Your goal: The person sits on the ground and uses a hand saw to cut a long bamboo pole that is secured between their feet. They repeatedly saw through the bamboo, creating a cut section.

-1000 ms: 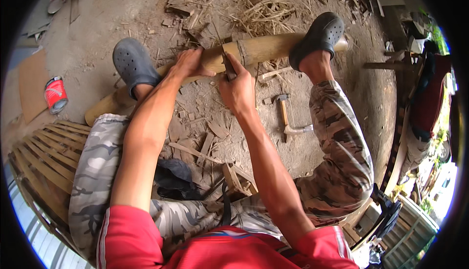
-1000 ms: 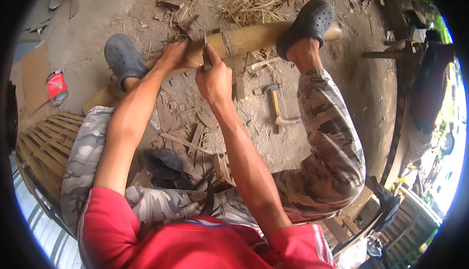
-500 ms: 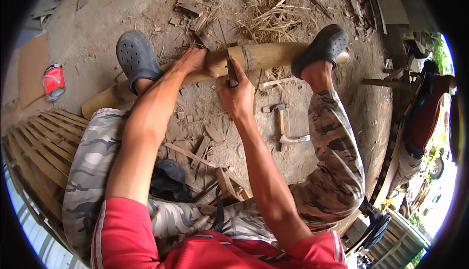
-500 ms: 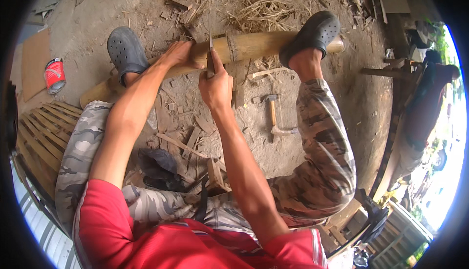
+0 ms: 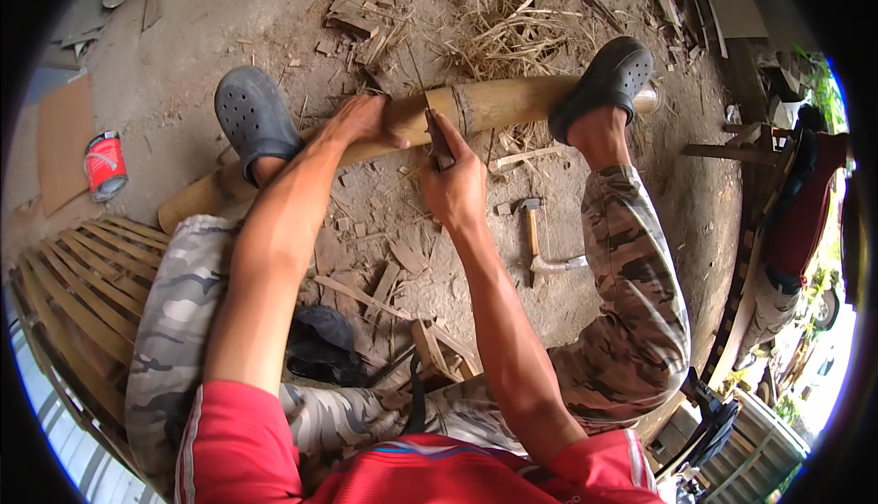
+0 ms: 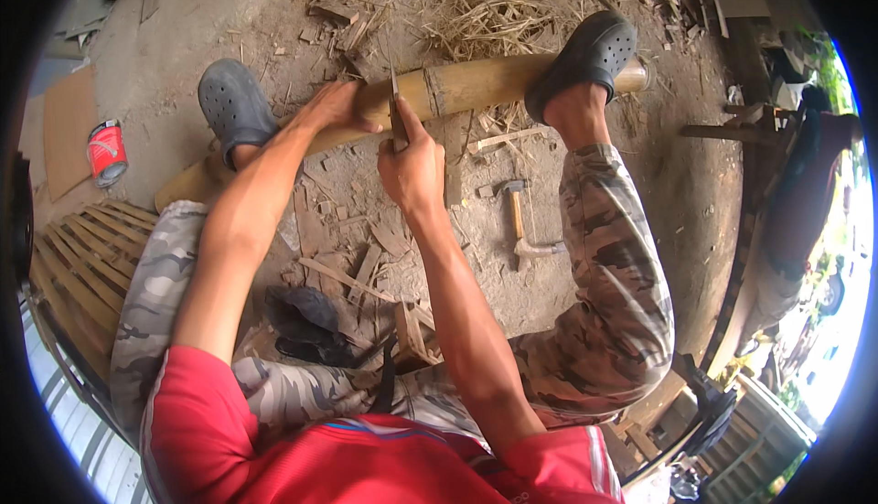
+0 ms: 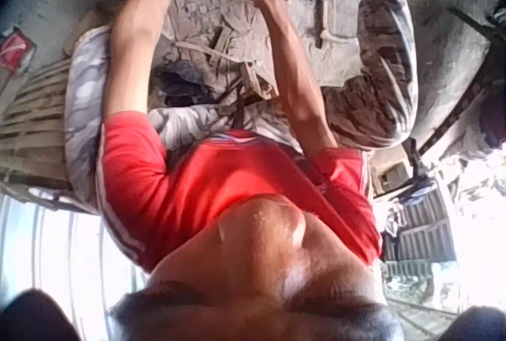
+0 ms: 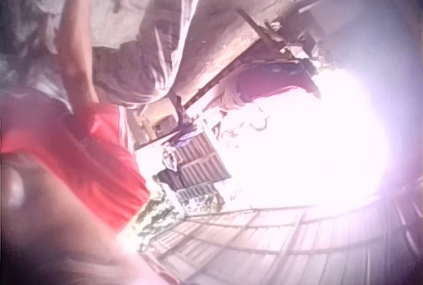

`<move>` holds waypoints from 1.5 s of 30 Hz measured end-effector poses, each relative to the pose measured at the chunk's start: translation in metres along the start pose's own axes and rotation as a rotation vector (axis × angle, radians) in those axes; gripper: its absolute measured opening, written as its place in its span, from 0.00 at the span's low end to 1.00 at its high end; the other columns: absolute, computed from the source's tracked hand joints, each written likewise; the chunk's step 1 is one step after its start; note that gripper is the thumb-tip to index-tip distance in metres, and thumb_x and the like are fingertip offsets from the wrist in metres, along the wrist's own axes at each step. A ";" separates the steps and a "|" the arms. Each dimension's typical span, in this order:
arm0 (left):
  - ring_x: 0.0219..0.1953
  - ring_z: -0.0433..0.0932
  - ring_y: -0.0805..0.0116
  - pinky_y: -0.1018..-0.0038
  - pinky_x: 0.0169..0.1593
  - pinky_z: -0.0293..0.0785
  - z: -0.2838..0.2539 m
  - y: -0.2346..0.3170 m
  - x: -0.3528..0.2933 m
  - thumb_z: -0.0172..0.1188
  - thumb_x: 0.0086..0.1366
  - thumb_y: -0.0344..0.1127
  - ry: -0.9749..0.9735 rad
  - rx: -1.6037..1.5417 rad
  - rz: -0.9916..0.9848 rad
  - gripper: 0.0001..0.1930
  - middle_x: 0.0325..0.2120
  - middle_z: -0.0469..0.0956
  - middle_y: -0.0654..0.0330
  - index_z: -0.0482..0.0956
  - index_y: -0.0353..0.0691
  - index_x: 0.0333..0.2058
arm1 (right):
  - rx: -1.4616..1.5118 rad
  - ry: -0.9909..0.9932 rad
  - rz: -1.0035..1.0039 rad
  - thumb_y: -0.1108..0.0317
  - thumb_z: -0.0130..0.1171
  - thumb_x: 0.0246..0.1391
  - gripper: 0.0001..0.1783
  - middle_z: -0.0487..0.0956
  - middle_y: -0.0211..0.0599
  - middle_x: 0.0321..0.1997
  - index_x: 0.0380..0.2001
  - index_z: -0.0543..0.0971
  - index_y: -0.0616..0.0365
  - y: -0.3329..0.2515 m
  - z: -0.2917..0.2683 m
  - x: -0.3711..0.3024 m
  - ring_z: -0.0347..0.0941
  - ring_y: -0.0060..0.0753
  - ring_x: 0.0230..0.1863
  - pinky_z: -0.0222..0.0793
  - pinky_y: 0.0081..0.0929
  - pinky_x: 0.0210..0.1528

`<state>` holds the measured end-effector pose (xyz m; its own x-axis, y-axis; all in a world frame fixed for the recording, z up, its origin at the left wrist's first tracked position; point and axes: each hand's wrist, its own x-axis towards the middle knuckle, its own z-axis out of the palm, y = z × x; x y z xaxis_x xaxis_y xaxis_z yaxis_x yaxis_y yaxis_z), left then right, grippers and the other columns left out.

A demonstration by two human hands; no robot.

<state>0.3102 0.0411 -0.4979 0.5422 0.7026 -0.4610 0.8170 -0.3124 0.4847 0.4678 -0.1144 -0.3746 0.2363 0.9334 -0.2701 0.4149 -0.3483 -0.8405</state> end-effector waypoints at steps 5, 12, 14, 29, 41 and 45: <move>0.46 0.81 0.48 0.59 0.51 0.77 0.004 -0.022 -0.002 0.74 0.35 0.67 -0.109 0.034 -0.109 0.53 0.47 0.79 0.37 0.75 0.26 0.52 | -0.102 0.023 -0.171 0.82 0.49 0.50 0.38 0.73 0.53 0.64 0.68 0.66 0.58 0.007 -0.014 -0.105 0.73 0.43 0.63 0.67 0.34 0.66; 0.48 0.81 0.47 0.61 0.51 0.78 0.012 -0.022 -0.002 0.74 0.36 0.66 0.001 0.000 -0.062 0.52 0.47 0.80 0.41 0.75 0.27 0.52 | -0.059 0.007 -0.065 0.80 0.50 0.51 0.34 0.77 0.54 0.60 0.64 0.71 0.59 0.003 -0.001 -0.055 0.74 0.44 0.62 0.71 0.29 0.58; 0.46 0.82 0.49 0.61 0.49 0.78 0.012 -0.007 0.015 0.74 0.36 0.63 0.022 0.012 0.036 0.49 0.42 0.82 0.44 0.76 0.31 0.51 | -0.007 0.043 0.027 0.78 0.53 0.52 0.32 0.78 0.53 0.59 0.64 0.71 0.59 -0.001 0.002 0.002 0.74 0.45 0.62 0.71 0.32 0.58; 0.35 0.84 0.52 0.62 0.43 0.80 0.016 -0.013 0.015 0.72 0.36 0.67 0.130 0.019 0.096 0.47 0.34 0.83 0.39 0.80 0.24 0.41 | -0.080 -0.028 0.117 0.76 0.54 0.51 0.33 0.74 0.53 0.64 0.64 0.71 0.57 -0.011 0.005 0.027 0.73 0.49 0.63 0.68 0.32 0.64; 0.44 0.83 0.45 0.59 0.52 0.78 0.020 0.012 -0.001 0.75 0.34 0.67 0.180 0.030 0.031 0.53 0.41 0.82 0.39 0.74 0.26 0.50 | -0.082 0.080 -0.094 0.76 0.51 0.52 0.29 0.77 0.54 0.59 0.61 0.74 0.59 0.006 -0.012 -0.002 0.76 0.52 0.58 0.72 0.36 0.60; 0.43 0.83 0.45 0.57 0.51 0.78 0.016 -0.009 -0.003 0.75 0.34 0.68 0.035 0.025 0.015 0.55 0.41 0.83 0.39 0.73 0.26 0.52 | -0.147 0.022 -0.050 0.77 0.49 0.52 0.31 0.75 0.57 0.61 0.62 0.72 0.61 -0.006 -0.005 -0.017 0.75 0.53 0.60 0.70 0.36 0.62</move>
<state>0.3047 0.0313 -0.5126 0.5473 0.7198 -0.4270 0.8137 -0.3384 0.4726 0.4658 -0.1285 -0.3620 0.2304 0.9484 -0.2177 0.5505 -0.3116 -0.7745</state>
